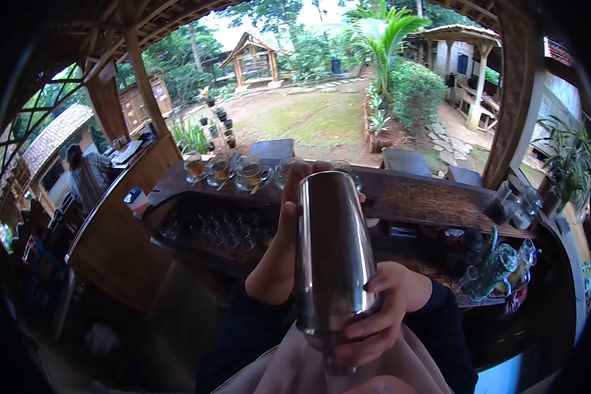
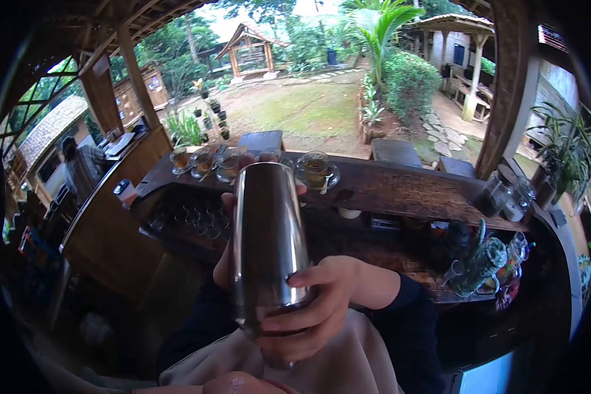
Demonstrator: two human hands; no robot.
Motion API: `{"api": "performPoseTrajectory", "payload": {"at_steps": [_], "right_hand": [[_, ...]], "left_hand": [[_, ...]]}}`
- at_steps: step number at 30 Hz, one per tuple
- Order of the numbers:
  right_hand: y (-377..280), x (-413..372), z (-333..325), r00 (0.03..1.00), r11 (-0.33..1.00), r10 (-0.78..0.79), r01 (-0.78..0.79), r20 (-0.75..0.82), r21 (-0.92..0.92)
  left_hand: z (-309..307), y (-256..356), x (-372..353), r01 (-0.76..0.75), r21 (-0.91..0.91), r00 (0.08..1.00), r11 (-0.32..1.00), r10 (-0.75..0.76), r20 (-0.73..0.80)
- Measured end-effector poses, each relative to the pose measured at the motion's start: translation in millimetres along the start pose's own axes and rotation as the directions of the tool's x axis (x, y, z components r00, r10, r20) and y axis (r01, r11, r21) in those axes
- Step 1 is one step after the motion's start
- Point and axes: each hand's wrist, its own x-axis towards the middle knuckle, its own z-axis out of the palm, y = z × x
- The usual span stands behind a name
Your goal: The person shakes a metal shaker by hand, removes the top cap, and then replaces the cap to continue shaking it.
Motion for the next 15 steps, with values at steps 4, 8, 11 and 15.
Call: {"api": "performPoseTrajectory", "payload": {"at_steps": [4, 8, 11, 15], "right_hand": [[43, -41, -32, 0.818, 0.868, 0.492, -0.437, 0.297, -0.236], [75, -32, -50, 0.444, 0.424, 0.896, -0.856, -0.002, -0.295], [56, 54, -53, 0.705, 0.697, 0.684, -0.557, 0.186, -0.451], [25, 38, -44, 0.938, 0.913, 0.136, 0.006, 0.318, -0.409]], "left_hand": [[-71, -3, 41, 0.336, -0.299, 0.844, 0.893, -0.427, -0.325], [-91, -16, 67, 0.317, -0.117, 0.555, 0.941, -0.284, -0.782], [-27, -1, 72, 0.415, -0.182, 0.869, 0.891, -0.448, -0.21], [-27, -25, 66, 0.339, -0.084, 0.938, 0.937, -0.329, 0.109]]}}
